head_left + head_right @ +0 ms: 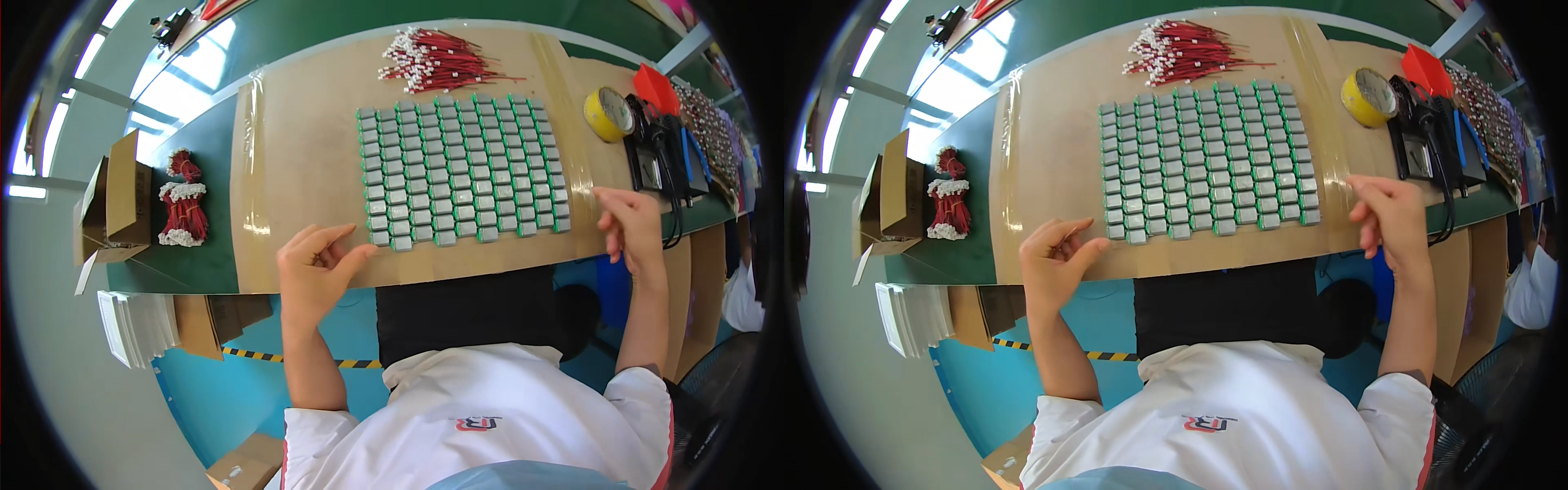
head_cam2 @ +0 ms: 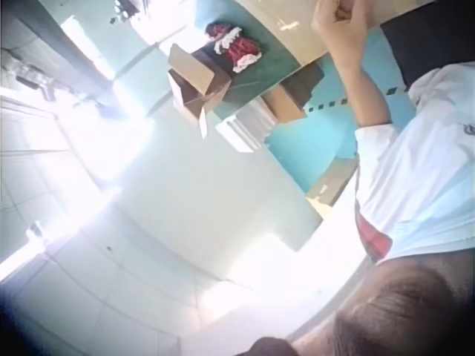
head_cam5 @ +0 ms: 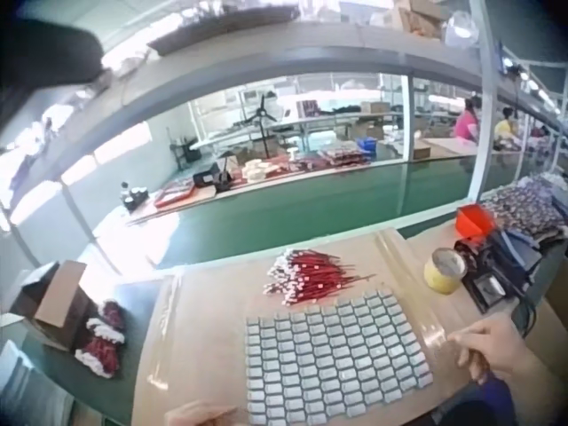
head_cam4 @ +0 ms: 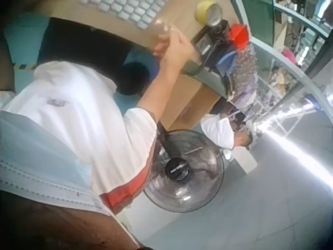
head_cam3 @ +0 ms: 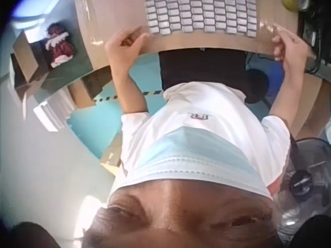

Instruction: Soldering small electronic components onto a grid array at a workbench.

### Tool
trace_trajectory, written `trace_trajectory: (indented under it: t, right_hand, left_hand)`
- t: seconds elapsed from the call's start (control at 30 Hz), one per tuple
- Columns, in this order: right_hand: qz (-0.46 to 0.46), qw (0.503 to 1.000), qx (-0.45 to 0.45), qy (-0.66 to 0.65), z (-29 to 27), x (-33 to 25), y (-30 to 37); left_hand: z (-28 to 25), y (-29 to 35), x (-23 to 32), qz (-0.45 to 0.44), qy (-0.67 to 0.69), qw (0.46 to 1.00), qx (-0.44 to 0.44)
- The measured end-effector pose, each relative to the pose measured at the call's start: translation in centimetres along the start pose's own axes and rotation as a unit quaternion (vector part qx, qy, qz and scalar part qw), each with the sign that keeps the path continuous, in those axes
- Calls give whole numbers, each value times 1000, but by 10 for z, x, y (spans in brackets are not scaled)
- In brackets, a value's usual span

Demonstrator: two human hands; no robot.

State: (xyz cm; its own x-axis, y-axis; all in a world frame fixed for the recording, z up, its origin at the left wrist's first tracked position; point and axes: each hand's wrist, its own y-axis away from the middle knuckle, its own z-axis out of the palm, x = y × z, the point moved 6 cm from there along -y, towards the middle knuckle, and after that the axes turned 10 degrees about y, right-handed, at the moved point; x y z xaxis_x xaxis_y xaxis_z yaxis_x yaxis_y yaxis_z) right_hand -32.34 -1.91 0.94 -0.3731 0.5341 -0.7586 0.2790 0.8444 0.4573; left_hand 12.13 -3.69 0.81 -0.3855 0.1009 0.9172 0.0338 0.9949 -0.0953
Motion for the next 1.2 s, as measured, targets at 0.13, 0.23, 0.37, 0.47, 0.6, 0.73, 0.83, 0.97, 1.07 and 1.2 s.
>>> trace_trajectory:
  t: [0.13, 0.23, 0.37, 0.47, 0.6, 0.73, 0.83, 0.97, 1.07, 1.2]
  right_hand:
    - [-26, 970, 154, -188, -40, 30, -9]
    - [-51, 905, 185, -379, -48, 50, -17]
    - [-114, 847, 205, -477, -52, 48, -41]
    - [-148, 818, 225, -508, -61, 48, -63]
    - [-170, 788, 261, -532, -81, 62, -89]
    - [-171, 764, 286, -552, -91, 69, -112]
    - [-165, 760, 330, -536, -96, 64, -104]
    - [-163, 786, 512, -308, -102, 54, -56]
    - [-195, 789, 549, -198, -104, 53, -18]
    - [-286, 778, 546, -125, -92, 28, 17]
  left_hand:
    - [-17, -18, -7, 3, 115, 992, 42]
    - [-25, -43, 9, -22, 122, 991, 54]
    - [-26, -74, 20, -24, 140, 989, 52]
    - [-19, -92, 23, -24, 175, 983, 41]
    - [-5, -120, 29, -61, 195, 979, -4]
    - [10, -167, 13, 65, 72, 994, -49]
    - [25, -202, 12, 105, -42, 992, -50]
    - [43, -240, -3, 160, -138, 976, -58]
    - [59, -250, -8, 163, -165, 970, -76]
    - [68, -253, -4, 160, -154, 969, -109]
